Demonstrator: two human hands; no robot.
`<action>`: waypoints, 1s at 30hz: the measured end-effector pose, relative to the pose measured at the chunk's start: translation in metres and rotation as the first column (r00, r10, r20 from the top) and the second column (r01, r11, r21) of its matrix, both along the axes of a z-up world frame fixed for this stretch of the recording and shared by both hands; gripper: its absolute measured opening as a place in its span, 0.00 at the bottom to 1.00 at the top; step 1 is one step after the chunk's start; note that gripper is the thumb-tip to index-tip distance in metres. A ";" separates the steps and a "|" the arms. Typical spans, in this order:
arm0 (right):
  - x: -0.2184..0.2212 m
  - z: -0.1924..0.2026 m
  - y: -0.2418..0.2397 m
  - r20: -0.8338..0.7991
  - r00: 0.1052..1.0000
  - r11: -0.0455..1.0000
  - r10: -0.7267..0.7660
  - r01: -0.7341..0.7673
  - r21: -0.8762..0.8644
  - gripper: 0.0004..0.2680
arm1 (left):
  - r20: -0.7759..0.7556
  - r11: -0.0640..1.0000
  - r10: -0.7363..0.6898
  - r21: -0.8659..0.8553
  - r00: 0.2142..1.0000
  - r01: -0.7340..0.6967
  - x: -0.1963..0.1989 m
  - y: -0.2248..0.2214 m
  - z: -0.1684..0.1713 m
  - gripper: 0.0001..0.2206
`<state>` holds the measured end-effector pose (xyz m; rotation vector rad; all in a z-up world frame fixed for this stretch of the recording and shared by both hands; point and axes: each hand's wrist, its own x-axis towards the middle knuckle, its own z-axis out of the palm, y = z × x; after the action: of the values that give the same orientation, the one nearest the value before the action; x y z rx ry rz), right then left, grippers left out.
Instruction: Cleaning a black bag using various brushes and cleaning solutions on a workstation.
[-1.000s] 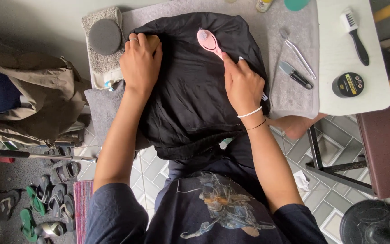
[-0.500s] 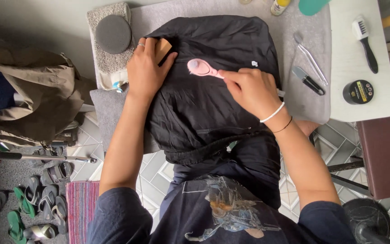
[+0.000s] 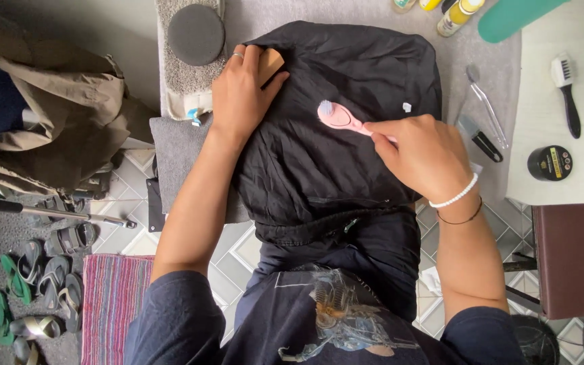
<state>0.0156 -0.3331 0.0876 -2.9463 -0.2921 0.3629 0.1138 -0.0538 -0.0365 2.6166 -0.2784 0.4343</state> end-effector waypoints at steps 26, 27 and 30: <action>0.011 0.009 -0.055 0.257 0.962 0.950 -0.089 0.004 0.314 0.09 | -0.334 0.963 -0.270 -0.091 0.903 0.254 -0.021 -0.016 0.055 0.49; 0.014 -0.002 -0.066 0.250 0.964 0.949 -0.091 0.008 0.315 0.09 | -0.341 0.963 -0.271 -0.091 0.900 0.255 -0.020 -0.015 0.047 0.49; 0.022 -0.024 -0.093 0.404 0.913 0.998 -0.052 0.060 -0.008 0.10 | -0.262 0.963 -0.267 -0.052 0.927 0.263 -0.013 -0.014 0.033 0.50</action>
<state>0.0376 -0.4263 0.0640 -3.0178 -0.2505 -0.2617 0.1009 -0.0680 -0.0035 2.5339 -0.5263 -0.0100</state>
